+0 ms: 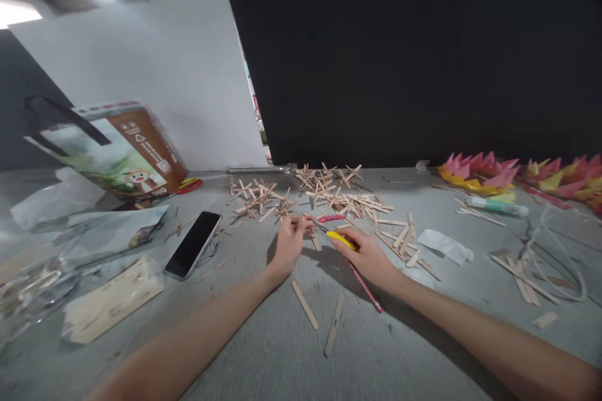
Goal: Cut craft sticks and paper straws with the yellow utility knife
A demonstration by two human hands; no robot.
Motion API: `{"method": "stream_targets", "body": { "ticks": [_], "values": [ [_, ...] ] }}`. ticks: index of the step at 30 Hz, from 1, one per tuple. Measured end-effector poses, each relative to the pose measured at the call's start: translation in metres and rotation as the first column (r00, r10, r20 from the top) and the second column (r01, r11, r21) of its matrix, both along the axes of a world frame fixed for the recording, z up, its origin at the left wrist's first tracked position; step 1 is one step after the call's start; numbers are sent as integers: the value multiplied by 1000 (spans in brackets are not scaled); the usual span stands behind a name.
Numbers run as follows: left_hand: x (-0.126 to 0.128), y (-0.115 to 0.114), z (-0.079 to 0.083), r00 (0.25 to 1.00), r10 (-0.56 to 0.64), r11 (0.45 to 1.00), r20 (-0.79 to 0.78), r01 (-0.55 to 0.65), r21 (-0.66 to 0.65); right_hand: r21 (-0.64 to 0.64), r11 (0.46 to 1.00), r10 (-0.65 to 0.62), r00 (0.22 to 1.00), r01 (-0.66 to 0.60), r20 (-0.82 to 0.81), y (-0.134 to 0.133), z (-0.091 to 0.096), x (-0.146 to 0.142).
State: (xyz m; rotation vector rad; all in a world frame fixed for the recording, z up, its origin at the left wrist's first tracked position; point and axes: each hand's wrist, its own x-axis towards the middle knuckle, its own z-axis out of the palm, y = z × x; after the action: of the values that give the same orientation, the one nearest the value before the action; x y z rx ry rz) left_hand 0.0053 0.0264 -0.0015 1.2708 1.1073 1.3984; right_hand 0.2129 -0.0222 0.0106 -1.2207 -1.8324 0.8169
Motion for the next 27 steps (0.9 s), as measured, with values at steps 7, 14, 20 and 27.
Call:
{"method": "stream_targets", "body": {
  "ticks": [7, 14, 20, 27],
  "values": [
    [0, 1, -7, 997, -76, 997, -9, 76, 8, 191, 982, -20, 990, -7, 142, -1, 3, 13],
    [-1, 0, 0, 980, -168, 985, -105, 170, 12, 339, 939, -55, 944, -61, 324, 9, -4, 20],
    [0, 0, 1, 980, -162, 987, -114, 160, -28, 339, 921, 68, 936, -191, 344, 8, -7, 14],
    [2, -5, 5, 978, -174, 985, -117, 170, -39, 338, 922, 63, 935, -187, 348, 9, -7, 14]
  ]
}}
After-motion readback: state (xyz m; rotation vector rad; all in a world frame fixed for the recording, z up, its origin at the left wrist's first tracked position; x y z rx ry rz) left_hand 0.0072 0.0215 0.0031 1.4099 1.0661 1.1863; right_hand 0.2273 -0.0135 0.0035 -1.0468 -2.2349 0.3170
